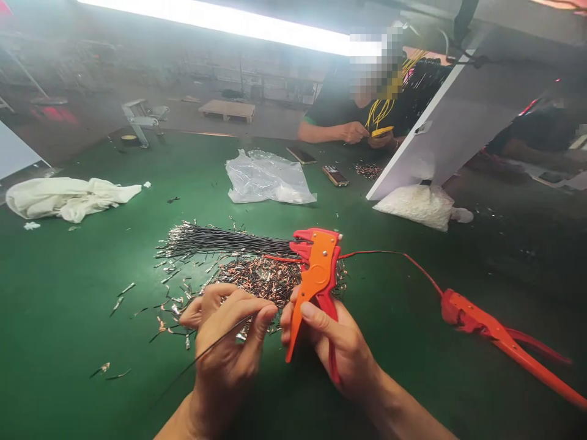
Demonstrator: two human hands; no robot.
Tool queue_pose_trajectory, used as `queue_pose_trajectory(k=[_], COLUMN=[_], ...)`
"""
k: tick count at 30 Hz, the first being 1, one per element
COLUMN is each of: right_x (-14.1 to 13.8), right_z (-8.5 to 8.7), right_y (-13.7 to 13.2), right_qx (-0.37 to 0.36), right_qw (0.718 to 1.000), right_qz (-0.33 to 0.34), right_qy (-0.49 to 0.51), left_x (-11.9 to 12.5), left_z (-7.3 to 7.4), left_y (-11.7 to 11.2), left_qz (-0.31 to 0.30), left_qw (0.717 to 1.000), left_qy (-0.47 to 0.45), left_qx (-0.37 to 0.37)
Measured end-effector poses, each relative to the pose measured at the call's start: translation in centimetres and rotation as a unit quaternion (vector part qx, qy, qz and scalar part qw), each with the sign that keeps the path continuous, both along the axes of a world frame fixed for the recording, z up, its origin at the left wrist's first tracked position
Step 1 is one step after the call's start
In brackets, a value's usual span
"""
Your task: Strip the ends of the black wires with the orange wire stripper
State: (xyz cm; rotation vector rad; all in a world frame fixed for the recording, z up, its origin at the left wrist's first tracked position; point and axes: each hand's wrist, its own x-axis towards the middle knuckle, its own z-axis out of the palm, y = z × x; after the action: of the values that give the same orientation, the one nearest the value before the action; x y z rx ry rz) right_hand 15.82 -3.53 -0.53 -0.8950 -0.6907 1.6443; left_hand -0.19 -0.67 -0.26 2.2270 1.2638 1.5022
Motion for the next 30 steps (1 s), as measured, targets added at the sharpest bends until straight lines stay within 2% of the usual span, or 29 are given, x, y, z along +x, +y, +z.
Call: queue_pose_trajectory(k=[7, 14, 20, 24, 27, 30], right_x=[0.1, 0.1, 0.1, 0.2, -0.1, -0.7], right_z=[-0.2, -0.4, 0.2, 0.5, 0.4, 0.0], right_y=[-0.1, -0.1, 0.0, 0.1, -0.1, -0.5], right_qx=[0.020, 0.032, 0.031, 0.035, 0.034, 0.022], right_qw=[1.000, 0.997, 0.999, 0.995, 0.983, 0.971], right_qz=[-0.007, -0.019, 0.021, 0.066, 0.137, 0.179], right_qy=[0.006, -0.060, 0.001, 0.072, 0.122, 0.155], left_x=[0.9, 1.2, 0.6, -0.1, -0.6, -0.8], left_z=[-0.2, -0.3, -0.1, 0.5, 0.7, 0.6], left_y=[-0.1, -0.1, 0.2, 1.1, 1.6, 1.9], left_qz=[-0.094, -0.107, -0.112, -0.052, -0.021, -0.024], left_qw=[0.991, 0.988, 0.986, 0.973, 0.939, 0.909], left_qy=[-0.003, -0.035, -0.057, -0.166, -0.276, -0.341], left_qx=[-0.091, -0.107, -0.110, -0.152, -0.203, -0.237])
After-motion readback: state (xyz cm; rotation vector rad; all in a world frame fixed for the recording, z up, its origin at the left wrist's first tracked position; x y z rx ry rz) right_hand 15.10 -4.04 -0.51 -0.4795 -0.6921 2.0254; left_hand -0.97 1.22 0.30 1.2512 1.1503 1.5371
